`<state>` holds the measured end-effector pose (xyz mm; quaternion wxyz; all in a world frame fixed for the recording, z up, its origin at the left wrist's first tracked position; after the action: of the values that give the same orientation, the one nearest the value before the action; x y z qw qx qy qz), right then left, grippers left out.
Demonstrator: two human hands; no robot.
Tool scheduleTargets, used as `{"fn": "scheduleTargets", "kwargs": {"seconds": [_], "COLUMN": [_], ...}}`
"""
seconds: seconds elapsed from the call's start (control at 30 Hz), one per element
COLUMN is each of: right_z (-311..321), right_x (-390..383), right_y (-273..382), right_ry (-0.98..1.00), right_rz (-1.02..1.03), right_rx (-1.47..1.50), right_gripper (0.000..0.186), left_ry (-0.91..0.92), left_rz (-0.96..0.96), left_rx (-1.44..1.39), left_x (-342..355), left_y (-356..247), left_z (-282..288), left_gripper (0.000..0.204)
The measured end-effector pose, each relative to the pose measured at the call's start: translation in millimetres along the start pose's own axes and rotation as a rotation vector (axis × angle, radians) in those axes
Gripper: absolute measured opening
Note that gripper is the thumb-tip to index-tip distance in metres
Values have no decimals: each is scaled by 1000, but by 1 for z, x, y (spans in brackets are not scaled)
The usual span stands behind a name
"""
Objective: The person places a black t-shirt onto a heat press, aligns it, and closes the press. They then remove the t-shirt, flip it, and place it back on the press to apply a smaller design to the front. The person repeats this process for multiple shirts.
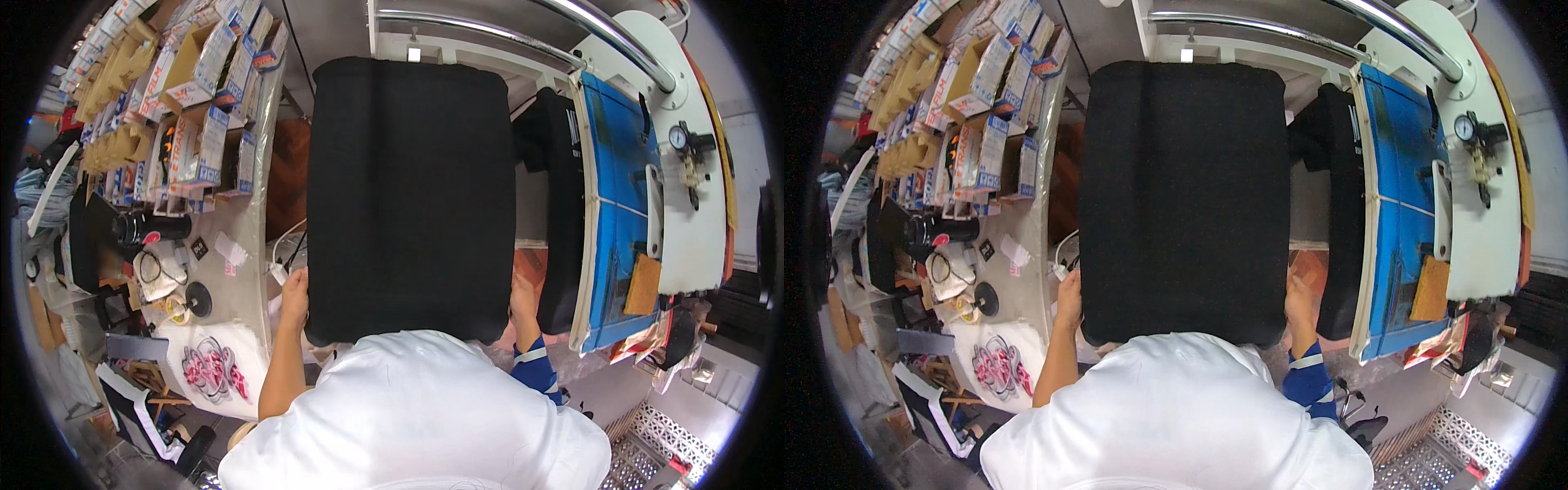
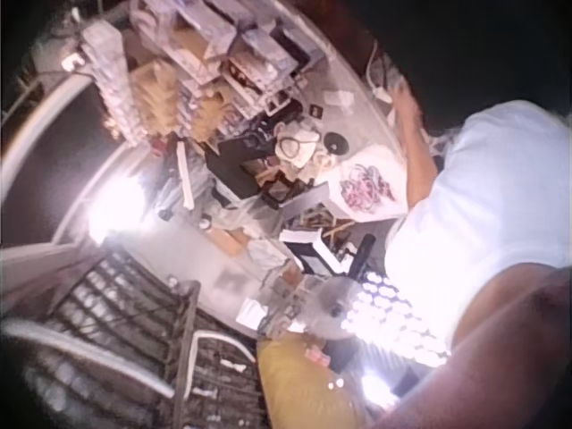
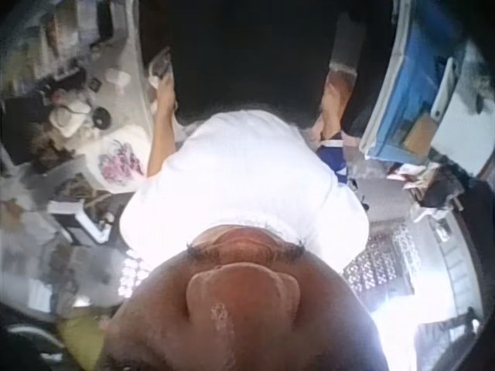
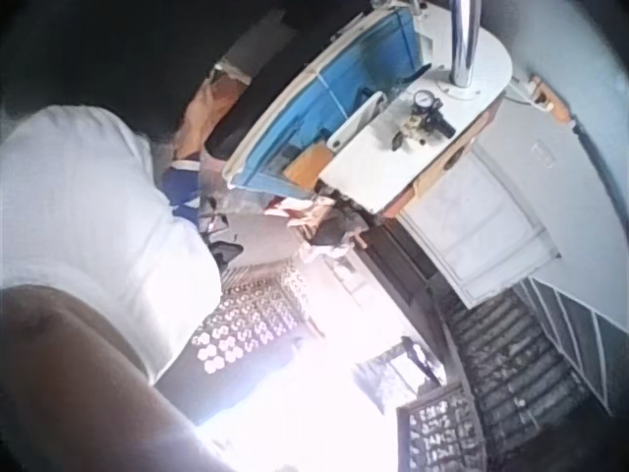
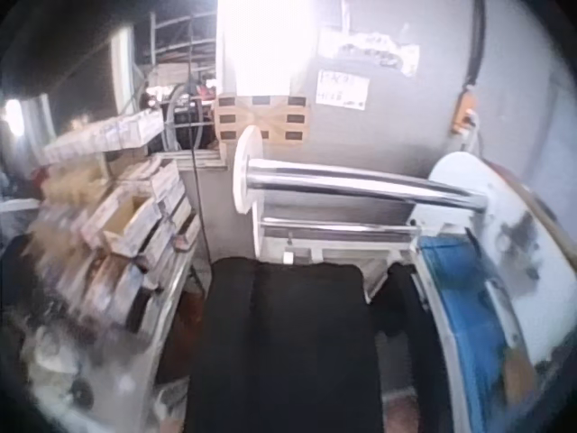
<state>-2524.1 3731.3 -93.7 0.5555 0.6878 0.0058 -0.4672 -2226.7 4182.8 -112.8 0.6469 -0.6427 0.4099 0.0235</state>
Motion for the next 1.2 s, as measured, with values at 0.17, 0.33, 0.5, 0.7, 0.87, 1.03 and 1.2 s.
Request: {"fn": "scheduleTargets", "kwargs": {"seconds": [0.17,0.33,0.5,0.7,0.87,1.03,1.2], "right_z": [-3,14,-153,-194,-148,-189,-195], "right_x": [3,-31,-110,-158,-192,-195,-184], "right_y": [-31,55,141,57,2,52,59], "right_ry": [116,-460,-105,304,298,344,294], "right_rz": [136,62,1001,1009,1207,1055,831], "right_rx": [348,-787,-1088,-1495,-1414,-1048,-1157], "right_gripper": [36,28,42,63,28,3,20], "left_ry": [-10,-526,-12,341,82,-751,-907], "left_rz": [-25,-252,-963,-956,-1099,-445,-115], "left_rx": [-199,670,1271,1418,1005,771,731], "left_x": [-8,-35,-90,-132,-176,-127,-43], "left_y": [23,-56,-143,-39,-55,-8,-17], "left_z": [-10,5,-173,-178,-83,124,228], "left_gripper": [34,25,43,64,11,24,26]}}
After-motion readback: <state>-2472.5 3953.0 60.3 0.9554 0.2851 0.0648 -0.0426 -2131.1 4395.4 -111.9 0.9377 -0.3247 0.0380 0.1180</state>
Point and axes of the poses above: each hand's wrist, its own x-axis towards the middle knuckle, its own z-axis out of the back of the hand, y = z × x, the point moved 7 cm from there along x, towards the middle knuckle, and after that the axes turned 12 degrees about y, right-handed, at the moved point
